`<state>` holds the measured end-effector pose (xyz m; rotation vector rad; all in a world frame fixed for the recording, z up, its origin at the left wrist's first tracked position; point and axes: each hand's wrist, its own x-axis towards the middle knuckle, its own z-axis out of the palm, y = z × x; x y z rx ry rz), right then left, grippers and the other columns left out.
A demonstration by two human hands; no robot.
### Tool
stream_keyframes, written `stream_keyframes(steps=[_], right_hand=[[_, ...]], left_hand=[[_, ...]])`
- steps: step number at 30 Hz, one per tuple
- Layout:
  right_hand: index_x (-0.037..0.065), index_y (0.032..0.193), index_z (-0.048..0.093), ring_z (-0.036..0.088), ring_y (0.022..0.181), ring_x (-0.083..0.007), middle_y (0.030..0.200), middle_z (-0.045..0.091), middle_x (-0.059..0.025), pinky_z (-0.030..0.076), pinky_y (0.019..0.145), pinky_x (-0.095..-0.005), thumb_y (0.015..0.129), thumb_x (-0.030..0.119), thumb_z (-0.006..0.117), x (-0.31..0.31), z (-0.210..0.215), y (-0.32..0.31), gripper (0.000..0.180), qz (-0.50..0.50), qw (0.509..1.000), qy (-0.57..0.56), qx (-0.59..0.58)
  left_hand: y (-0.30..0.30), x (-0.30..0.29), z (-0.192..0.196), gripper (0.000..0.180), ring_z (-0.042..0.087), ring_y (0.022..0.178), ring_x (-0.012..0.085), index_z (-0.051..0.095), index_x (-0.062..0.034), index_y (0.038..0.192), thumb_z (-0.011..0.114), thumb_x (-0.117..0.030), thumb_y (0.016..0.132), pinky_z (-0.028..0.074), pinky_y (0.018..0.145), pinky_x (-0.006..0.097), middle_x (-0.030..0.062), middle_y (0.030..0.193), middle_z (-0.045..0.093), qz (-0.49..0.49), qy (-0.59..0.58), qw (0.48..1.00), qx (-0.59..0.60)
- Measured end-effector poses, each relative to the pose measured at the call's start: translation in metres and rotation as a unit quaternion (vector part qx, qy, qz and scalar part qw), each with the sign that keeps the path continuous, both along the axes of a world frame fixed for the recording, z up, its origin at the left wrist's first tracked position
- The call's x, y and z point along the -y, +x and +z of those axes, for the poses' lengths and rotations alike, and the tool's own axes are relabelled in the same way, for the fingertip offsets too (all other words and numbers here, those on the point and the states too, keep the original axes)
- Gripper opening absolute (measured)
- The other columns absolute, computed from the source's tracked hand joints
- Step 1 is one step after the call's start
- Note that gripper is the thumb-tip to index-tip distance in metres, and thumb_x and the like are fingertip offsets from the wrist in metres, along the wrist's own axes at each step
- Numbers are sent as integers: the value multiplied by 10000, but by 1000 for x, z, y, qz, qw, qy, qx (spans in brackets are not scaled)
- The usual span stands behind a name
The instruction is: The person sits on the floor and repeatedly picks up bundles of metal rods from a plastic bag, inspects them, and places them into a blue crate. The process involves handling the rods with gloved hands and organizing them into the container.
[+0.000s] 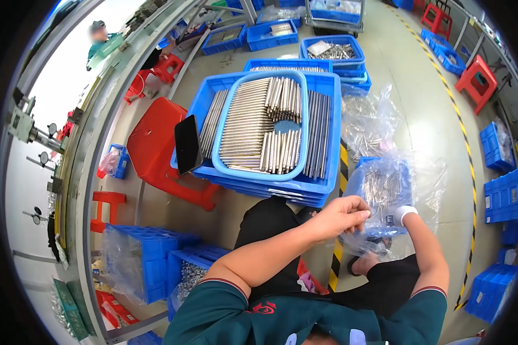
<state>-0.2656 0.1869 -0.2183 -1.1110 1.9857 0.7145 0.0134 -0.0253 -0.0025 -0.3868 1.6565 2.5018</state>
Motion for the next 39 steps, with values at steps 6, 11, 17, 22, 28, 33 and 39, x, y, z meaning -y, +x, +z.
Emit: stream_keyframes(steps=[6,11,17,22,28,33,39], right_hand=[[3,909,666,623,880,-367,910,654,-216,478,776,-398,797,270,561,5,166,45,308,-140,976,-169,-11],[45,784,562,431,513,-107,586,478,-6,355,479,-264,849,289,589,5,236,91,254,-404,778,-433,207],[82,804,531,352,488,-37,590,415,58,275,442,-208,885,232,591,33,275,161,181,-410,624,-588,310],[84,801,537,364,481,-36,596,442,58,275,438,-204,890,226,589,47,242,175,175,-436,591,-580,352],[62,798,553,390,540,-51,622,455,40,323,493,-223,884,209,590,54,229,168,174,-408,644,-566,314],[36,823,582,421,595,-61,658,489,23,367,546,-236,876,195,599,53,229,161,168,-380,670,-580,264],[15,827,569,439,615,-120,648,488,-26,394,578,-287,865,215,606,49,225,153,207,-326,705,-601,188]], left_hand=[[2,0,-7,218,487,609,63,577,-31,994,587,-232,910,398,558,207,12,717,572,68,0,997,-25],[3,0,-11,209,475,578,66,594,-30,954,582,-235,914,394,533,208,4,698,557,119,21,991,-49],[-1,-4,-14,218,463,549,70,605,-41,917,563,-255,929,387,519,204,-2,676,541,135,40,988,-68],[-1,-6,-18,222,474,553,67,587,-56,891,574,-275,926,384,519,202,0,676,560,136,27,988,-72],[0,-1,-18,216,497,574,69,577,-58,894,585,-272,922,407,526,210,7,687,575,134,-8,989,-57],[-4,-1,-20,212,503,586,71,581,-43,908,596,-254,915,418,531,217,14,694,576,130,-24,989,-60],[-7,-3,-15,213,511,595,74,594,-30,919,610,-243,906,427,537,215,19,708,584,122,-25,991,-59]])
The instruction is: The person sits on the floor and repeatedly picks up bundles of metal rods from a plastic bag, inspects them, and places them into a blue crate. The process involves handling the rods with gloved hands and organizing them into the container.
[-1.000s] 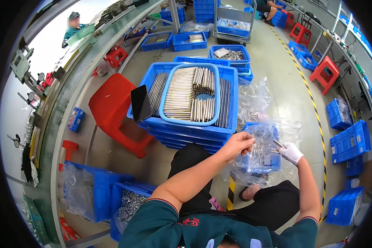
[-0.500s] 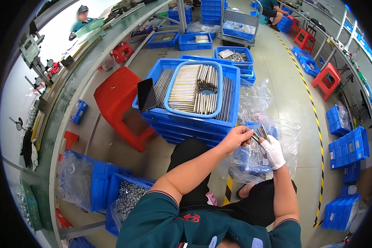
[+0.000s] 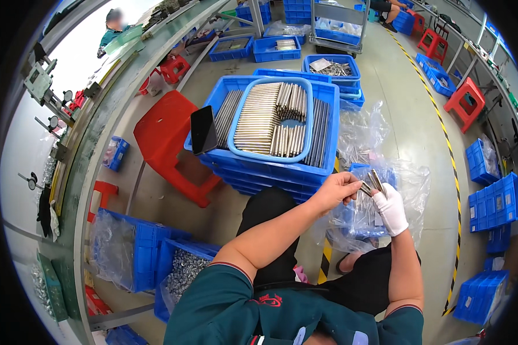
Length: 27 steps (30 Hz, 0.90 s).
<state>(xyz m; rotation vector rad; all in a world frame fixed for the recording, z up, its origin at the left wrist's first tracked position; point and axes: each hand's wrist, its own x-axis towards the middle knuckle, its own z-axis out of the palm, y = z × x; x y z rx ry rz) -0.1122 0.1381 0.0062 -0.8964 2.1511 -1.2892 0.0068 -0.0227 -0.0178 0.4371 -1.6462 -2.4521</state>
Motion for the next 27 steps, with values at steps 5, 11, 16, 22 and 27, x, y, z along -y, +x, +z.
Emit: stream_keyframes(steps=[5,11,16,22,27], right_hand=[[12,825,569,447,616,-138,659,504,-58,402,586,-297,865,226,611,-1,1,3,223,-15,1000,3,-22],[10,829,566,448,619,-136,660,507,-70,402,587,-295,870,199,610,-1,4,8,198,-28,999,-16,-38],[11,834,563,452,595,-136,651,510,-78,406,562,-296,871,171,614,1,9,17,172,-38,994,-36,-97],[20,858,576,484,550,-153,647,541,-93,423,534,-296,872,136,620,3,12,27,125,-47,977,-76,-195],[20,866,582,489,569,-141,653,544,-86,430,550,-289,875,130,617,3,18,26,116,-43,982,-88,-162]], left_hand=[[-2,2,-1,192,530,611,78,600,-12,943,633,-193,888,441,545,220,24,725,595,-13,11,1000,-1],[1,1,-1,200,562,632,94,600,10,972,647,-159,876,467,567,234,56,761,620,-18,88,995,-40],[1,-1,2,200,580,641,103,601,8,975,648,-159,875,482,586,233,72,772,631,-1,86,996,-32],[1,-3,-1,149,594,657,116,617,-25,980,638,-131,878,501,609,247,72,781,637,-5,195,980,-33],[3,-6,0,99,611,685,127,630,-48,978,597,-91,896,522,658,263,64,811,642,-38,306,949,-70]])
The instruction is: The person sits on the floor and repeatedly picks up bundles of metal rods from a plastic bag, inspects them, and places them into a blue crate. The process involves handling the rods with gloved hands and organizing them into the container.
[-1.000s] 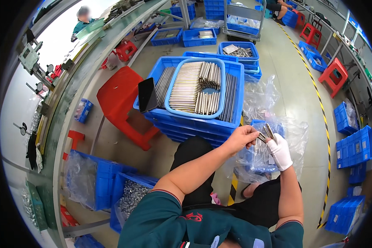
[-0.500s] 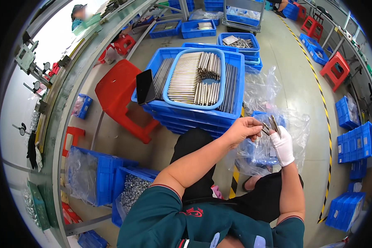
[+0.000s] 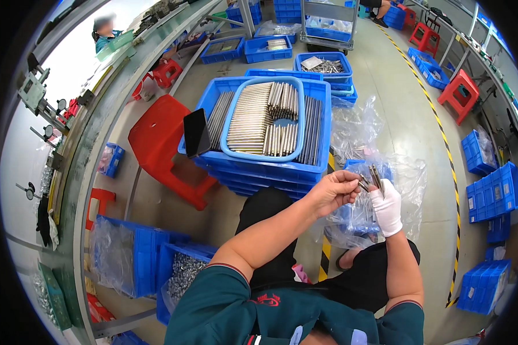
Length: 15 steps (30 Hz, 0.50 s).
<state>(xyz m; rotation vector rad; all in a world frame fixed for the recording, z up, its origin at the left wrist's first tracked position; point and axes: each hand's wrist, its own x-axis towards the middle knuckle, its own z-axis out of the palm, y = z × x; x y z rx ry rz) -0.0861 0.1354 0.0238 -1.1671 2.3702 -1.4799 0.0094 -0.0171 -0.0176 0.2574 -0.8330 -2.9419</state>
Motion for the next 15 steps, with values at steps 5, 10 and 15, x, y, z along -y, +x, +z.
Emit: stream_keyframes(steps=[5,10,15], right_hand=[[20,863,583,492,560,-141,644,539,-89,430,541,-287,866,126,627,-3,-2,-2,115,16,999,1,-28],[20,857,585,505,521,-187,629,549,-113,433,521,-295,840,102,651,-3,2,-2,106,40,997,-6,-66],[21,850,585,511,520,-202,637,562,-120,436,523,-297,831,87,656,-4,4,-2,99,56,996,-14,-61]], left_hand=[[1,3,3,96,591,661,128,614,-51,954,568,-126,917,502,628,263,50,773,626,-33,33,999,-6],[1,6,-1,89,535,619,117,603,-51,932,551,-122,923,441,582,266,44,748,601,-55,60,997,-5],[1,8,-1,79,513,601,127,605,-43,937,560,-103,910,406,552,271,64,744,600,-77,79,993,-36]])
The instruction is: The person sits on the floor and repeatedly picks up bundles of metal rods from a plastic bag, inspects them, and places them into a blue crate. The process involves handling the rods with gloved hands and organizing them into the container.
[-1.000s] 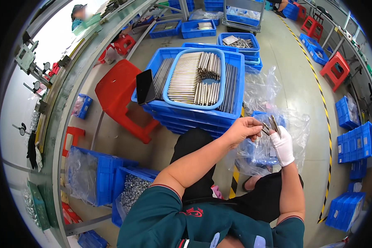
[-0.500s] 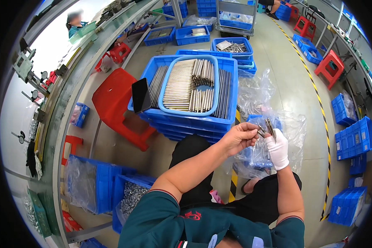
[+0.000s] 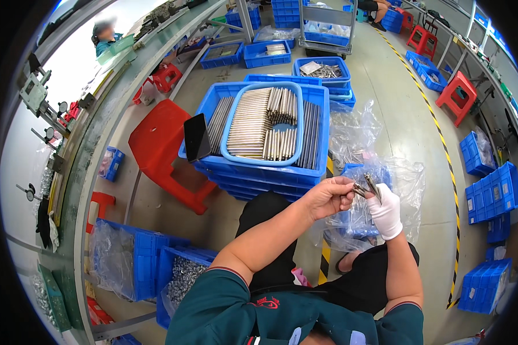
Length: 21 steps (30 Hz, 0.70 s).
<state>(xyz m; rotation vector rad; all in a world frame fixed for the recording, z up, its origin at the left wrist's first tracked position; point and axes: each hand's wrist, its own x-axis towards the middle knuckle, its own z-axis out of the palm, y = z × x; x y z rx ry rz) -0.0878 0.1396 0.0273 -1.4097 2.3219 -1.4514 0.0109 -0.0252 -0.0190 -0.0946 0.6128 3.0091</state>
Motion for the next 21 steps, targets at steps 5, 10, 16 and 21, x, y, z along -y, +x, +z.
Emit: stream_keyframes(steps=[5,10,16,21], right_hand=[[19,850,583,528,540,-193,651,572,-122,441,537,-299,828,82,652,0,4,2,97,4,999,14,39],[23,851,580,538,543,-203,647,567,-132,441,536,-307,826,90,651,1,4,4,101,-2,999,17,35],[34,828,571,513,515,-238,614,530,-146,433,513,-324,833,100,641,2,3,12,97,-18,1000,10,-15],[33,832,566,495,547,-233,642,524,-141,431,542,-324,856,161,621,4,0,9,141,-18,998,11,54]], left_hand=[[2,4,1,75,507,587,132,605,-41,935,567,-97,903,394,544,270,77,746,604,-6,-21,1000,-6],[4,4,2,70,504,577,128,601,-48,941,570,-98,902,389,545,274,72,745,606,-15,-23,1000,-1],[7,6,2,60,519,569,123,592,-62,936,582,-109,900,400,548,275,68,732,611,-35,-6,999,-13],[4,10,3,21,568,577,136,593,-77,904,600,-82,885,445,549,265,90,733,639,20,-115,993,6]])
